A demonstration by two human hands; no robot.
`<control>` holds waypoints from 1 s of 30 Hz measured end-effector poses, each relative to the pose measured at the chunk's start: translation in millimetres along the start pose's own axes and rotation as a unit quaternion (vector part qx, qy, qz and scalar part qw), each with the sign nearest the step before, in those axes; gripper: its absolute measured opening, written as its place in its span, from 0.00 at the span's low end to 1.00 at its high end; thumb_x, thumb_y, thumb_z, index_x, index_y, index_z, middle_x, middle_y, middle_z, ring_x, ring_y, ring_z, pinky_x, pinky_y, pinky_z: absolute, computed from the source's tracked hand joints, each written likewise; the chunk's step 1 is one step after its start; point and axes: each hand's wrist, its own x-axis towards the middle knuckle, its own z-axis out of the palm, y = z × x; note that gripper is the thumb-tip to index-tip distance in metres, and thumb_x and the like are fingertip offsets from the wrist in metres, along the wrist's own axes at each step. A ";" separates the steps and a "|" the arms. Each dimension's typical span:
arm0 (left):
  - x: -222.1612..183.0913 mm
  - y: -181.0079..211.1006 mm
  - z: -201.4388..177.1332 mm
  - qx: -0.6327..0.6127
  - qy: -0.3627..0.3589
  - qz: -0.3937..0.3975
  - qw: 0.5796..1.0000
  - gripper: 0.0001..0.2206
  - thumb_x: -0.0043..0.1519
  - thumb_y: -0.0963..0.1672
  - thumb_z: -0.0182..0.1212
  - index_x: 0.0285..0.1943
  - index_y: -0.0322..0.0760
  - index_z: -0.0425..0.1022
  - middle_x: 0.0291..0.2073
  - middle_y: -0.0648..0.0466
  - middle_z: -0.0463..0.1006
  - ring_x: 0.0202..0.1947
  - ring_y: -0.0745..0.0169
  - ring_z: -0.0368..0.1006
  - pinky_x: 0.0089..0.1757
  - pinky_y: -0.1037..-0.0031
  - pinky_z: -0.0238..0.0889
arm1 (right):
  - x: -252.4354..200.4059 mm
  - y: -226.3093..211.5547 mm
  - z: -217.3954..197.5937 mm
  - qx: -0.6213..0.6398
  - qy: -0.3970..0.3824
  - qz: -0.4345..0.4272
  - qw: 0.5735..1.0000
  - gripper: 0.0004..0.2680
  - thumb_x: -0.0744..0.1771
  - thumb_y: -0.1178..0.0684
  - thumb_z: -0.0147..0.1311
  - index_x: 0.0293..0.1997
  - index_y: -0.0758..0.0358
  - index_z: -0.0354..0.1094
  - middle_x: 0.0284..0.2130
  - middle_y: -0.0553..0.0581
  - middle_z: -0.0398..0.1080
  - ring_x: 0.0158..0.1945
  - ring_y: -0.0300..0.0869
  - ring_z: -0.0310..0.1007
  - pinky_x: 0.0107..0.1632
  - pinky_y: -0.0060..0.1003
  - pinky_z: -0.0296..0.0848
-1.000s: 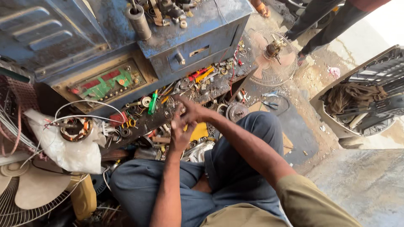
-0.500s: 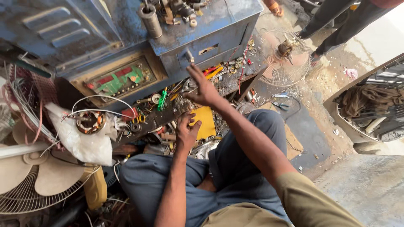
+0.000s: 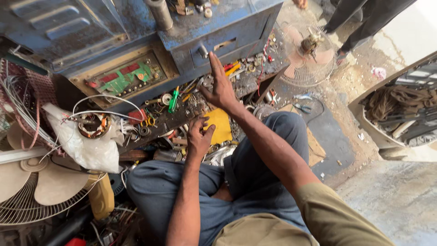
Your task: The person sits cross-legged on the floor and uses a hammer to tap a cylindrical metal part. They repeatedly insert the part into a slot on a blue metal cabinet, tap it, and remove it to inspect the fit.
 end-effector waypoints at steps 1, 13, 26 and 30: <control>3.0 -1.7 0.2 -0.003 -0.001 0.005 1.000 0.16 0.58 0.40 0.70 0.55 0.32 0.78 0.57 0.49 0.73 0.45 0.62 0.76 0.39 0.75 0.74 | -0.2 -3.9 -0.6 -0.023 0.010 -0.016 1.000 0.41 0.63 0.54 0.66 0.81 0.59 0.30 0.76 0.69 0.43 0.78 0.66 0.47 0.74 0.55 0.58; 5.1 -16.5 3.6 0.029 -0.024 -0.006 0.999 0.16 0.59 0.42 0.71 0.54 0.32 0.78 0.58 0.48 0.72 0.44 0.62 0.75 0.39 0.75 0.74 | -0.5 -14.9 -7.4 0.001 -0.033 0.038 0.999 0.39 0.63 0.56 0.66 0.80 0.47 0.34 0.74 0.71 0.48 0.64 0.69 0.67 0.60 0.53 0.75; 2.7 -28.8 5.4 0.028 -0.044 -0.015 0.999 0.17 0.59 0.43 0.71 0.55 0.32 0.77 0.58 0.48 0.74 0.41 0.61 0.77 0.39 0.74 0.74 | -5.1 -10.9 4.4 0.072 0.018 0.068 0.995 0.37 0.64 0.57 0.64 0.80 0.43 0.38 0.68 0.67 0.64 0.45 0.47 0.78 0.48 0.41 0.83; 2.2 -29.6 4.6 0.035 -0.052 -0.019 0.998 0.17 0.59 0.43 0.71 0.55 0.32 0.77 0.57 0.48 0.75 0.42 0.61 0.78 0.39 0.73 0.75 | -1.8 -15.0 -1.5 0.113 -0.013 0.124 0.986 0.36 0.64 0.56 0.65 0.78 0.43 0.39 0.60 0.68 0.69 0.48 0.50 0.80 0.47 0.43 0.83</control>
